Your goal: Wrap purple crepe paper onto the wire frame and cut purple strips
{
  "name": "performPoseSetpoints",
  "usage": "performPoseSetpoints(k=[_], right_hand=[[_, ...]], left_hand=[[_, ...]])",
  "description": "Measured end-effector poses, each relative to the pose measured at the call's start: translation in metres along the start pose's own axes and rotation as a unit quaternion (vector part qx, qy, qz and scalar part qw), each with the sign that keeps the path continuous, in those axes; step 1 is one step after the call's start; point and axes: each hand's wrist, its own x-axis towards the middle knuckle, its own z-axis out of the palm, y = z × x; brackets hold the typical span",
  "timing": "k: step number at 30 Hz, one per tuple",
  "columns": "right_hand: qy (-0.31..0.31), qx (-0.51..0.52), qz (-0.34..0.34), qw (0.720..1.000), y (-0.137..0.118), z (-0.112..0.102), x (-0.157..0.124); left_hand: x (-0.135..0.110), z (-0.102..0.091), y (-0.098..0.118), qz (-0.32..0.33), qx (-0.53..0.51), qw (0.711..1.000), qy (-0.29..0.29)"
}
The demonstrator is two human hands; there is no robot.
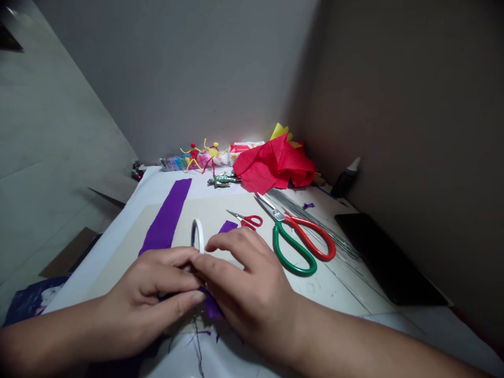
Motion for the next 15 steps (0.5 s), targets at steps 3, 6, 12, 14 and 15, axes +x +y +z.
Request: performPoseSetpoints(k=[3,6,12,14,15], right_hand=[[0.018,-0.021,-0.023,0.999,-0.0008,-0.0009,-0.0017],[0.012,-0.024,-0.038,0.999,-0.0008,-0.0021,-0.0009],[-0.035,-0.039,-0.045,0.998,0.0009,-0.0054,0.0049],[-0.053,-0.04,-0.034,0.997,0.0008,-0.0062,0.0063],[-0.059,-0.04,-0.03,0.997,0.0008,-0.0064,0.0068]], left_hand=[[-0.0001,-0.0014,0.0,-0.003,-0.022,1.0,-0.007],[-0.0011,-0.0025,-0.0008,-0.014,-0.025,0.999,-0.015],[-0.0014,-0.0024,-0.0024,-0.043,-0.041,0.998,-0.034],[-0.001,-0.002,-0.0029,-0.053,-0.05,0.997,-0.038],[-0.0008,-0.0018,-0.0031,-0.058,-0.054,0.996,-0.04]])
